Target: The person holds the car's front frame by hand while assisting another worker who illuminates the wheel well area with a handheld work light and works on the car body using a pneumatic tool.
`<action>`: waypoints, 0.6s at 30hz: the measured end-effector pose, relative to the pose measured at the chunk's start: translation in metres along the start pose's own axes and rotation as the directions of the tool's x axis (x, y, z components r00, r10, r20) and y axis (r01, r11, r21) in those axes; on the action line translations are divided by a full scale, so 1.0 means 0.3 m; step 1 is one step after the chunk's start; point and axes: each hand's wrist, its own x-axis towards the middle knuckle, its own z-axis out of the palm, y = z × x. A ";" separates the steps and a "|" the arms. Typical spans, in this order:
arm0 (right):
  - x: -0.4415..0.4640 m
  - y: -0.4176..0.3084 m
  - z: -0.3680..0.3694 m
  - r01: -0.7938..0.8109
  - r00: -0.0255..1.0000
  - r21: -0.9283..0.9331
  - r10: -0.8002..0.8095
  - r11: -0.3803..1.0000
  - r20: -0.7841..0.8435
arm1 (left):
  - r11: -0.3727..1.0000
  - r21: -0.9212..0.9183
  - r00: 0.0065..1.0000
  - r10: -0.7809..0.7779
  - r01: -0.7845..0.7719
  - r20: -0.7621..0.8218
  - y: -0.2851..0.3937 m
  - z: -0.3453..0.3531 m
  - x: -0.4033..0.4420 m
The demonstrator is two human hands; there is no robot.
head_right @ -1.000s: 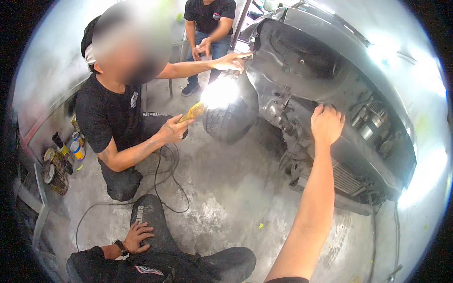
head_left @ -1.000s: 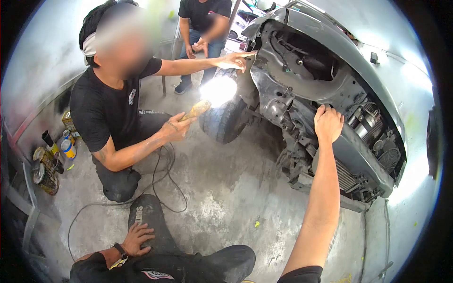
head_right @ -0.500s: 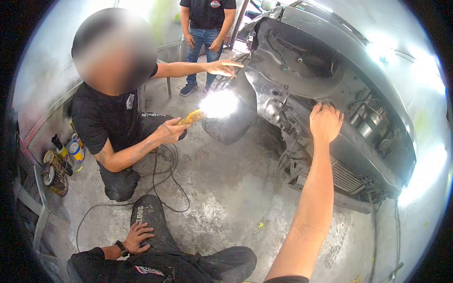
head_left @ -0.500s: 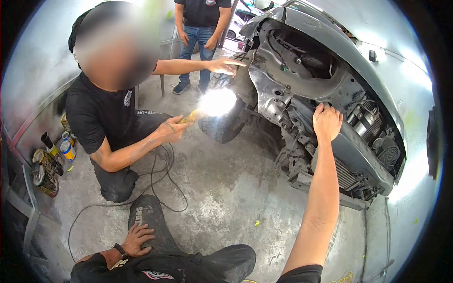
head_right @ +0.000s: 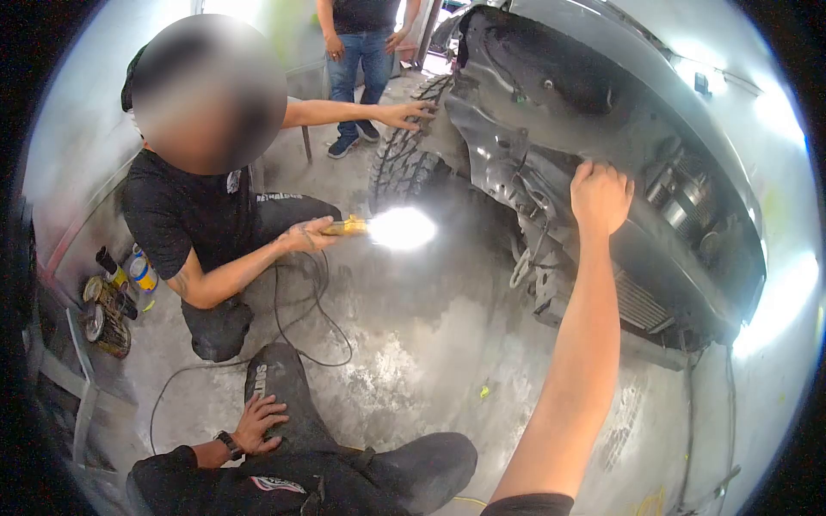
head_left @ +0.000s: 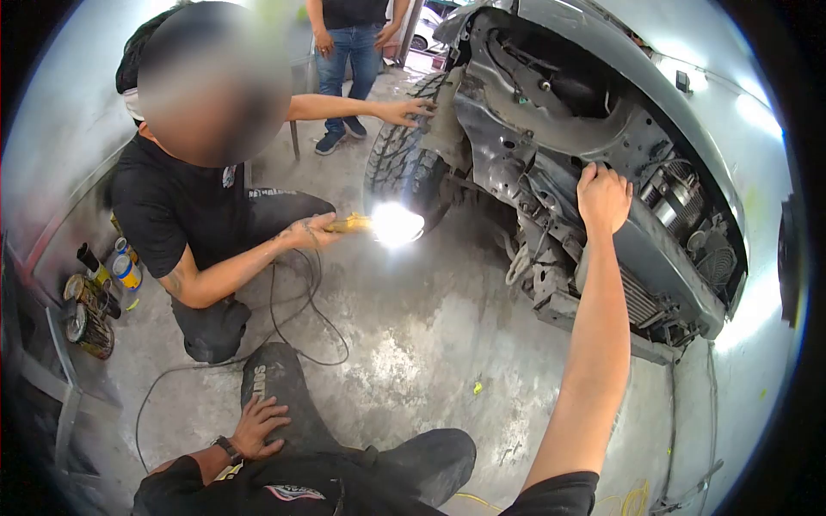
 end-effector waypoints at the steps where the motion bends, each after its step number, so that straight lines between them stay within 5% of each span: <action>1: -0.003 -0.001 -0.005 -0.004 1.000 -0.008 0.004 1.000 0.022 | 1.000 -0.003 1.000 -0.001 0.001 0.003 0.004 0.000 -0.007; 12: 0.000 0.012 0.006 0.051 0.998 -0.033 -0.050 0.998 0.033 | 1.000 0.000 1.000 -0.023 0.023 0.017 0.014 -0.008 0.005; 15: 0.011 0.006 -0.043 0.071 0.962 -0.061 -0.053 0.996 0.267 | 0.999 0.016 0.999 -0.039 0.039 0.015 0.018 -0.013 0.007; 16: 0.001 0.017 0.031 -0.091 0.942 0.055 0.068 0.994 0.329 | 1.000 0.021 0.999 -0.019 0.019 0.025 0.016 -0.010 0.018; 17: -0.003 -0.027 -0.155 0.020 0.946 -0.137 0.026 0.990 0.323 | 0.999 0.042 1.000 -0.003 0.003 0.001 0.017 0.003 0.030; 18: 0.010 -0.030 -0.226 -0.087 0.892 -0.051 0.101 0.995 0.441 | 0.998 0.059 1.000 0.023 -0.022 -0.014 0.023 0.012 0.027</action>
